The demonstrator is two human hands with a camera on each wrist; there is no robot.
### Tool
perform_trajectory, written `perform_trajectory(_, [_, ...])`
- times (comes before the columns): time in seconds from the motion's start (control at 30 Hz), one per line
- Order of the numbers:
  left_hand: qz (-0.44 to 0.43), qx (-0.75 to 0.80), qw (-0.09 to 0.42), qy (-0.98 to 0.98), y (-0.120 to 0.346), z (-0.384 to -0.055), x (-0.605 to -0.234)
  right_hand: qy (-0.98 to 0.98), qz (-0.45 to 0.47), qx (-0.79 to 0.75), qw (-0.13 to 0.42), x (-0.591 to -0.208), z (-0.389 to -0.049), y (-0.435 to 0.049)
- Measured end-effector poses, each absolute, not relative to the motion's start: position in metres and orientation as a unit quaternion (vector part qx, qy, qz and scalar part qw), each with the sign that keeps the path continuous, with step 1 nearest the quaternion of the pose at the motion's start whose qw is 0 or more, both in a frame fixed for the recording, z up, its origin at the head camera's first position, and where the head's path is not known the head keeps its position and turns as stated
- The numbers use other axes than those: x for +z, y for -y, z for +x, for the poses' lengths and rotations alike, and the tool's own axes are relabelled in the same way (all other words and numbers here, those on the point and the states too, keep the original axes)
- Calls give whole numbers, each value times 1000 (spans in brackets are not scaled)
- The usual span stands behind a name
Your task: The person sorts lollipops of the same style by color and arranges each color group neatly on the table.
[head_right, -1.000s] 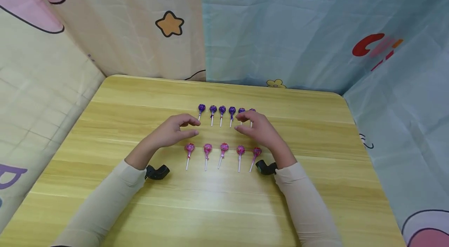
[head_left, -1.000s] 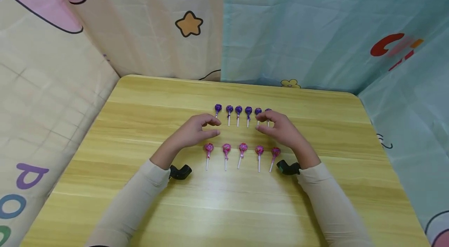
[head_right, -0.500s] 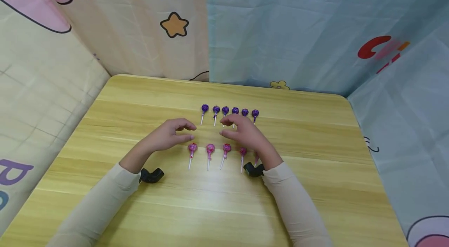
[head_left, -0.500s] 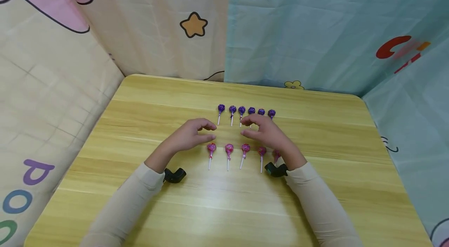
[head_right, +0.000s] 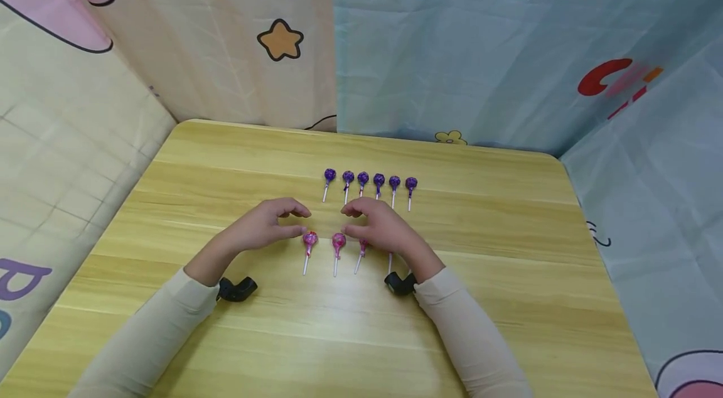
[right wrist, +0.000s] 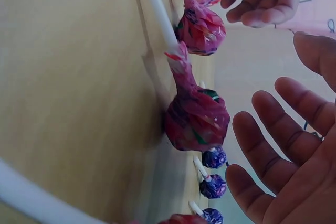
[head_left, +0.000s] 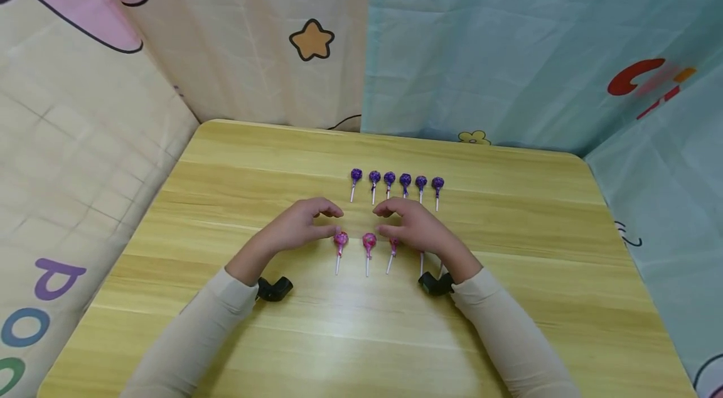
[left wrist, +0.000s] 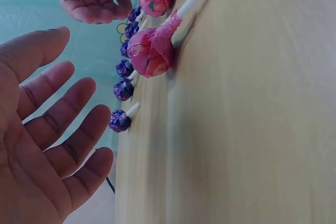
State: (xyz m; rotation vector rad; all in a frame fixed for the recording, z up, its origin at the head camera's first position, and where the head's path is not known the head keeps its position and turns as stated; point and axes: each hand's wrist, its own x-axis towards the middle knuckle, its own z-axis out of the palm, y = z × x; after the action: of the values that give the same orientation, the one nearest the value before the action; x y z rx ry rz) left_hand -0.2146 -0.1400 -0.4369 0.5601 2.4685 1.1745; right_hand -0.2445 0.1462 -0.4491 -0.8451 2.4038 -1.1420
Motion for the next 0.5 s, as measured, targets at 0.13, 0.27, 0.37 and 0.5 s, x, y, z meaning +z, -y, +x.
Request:
perform_trajectory(0.13, [196, 407, 178, -874, 140, -213, -442, -851, -304, -388, 182, -451, -242, -141])
perform_trajectory(0.27, [198, 398, 175, -878, 139, -211, -443, -854, -308, -376, 186, -452, -240, -137])
perform_trajectory(0.37, [201, 396, 172, -879, 138, -210, -442, -856, -312, -369, 186, -452, -238, -135])
perform_trajectory(0.5, [204, 390, 169, -882, 137, -209, -442, -857, -320, -360, 185, -453, -238, -134])
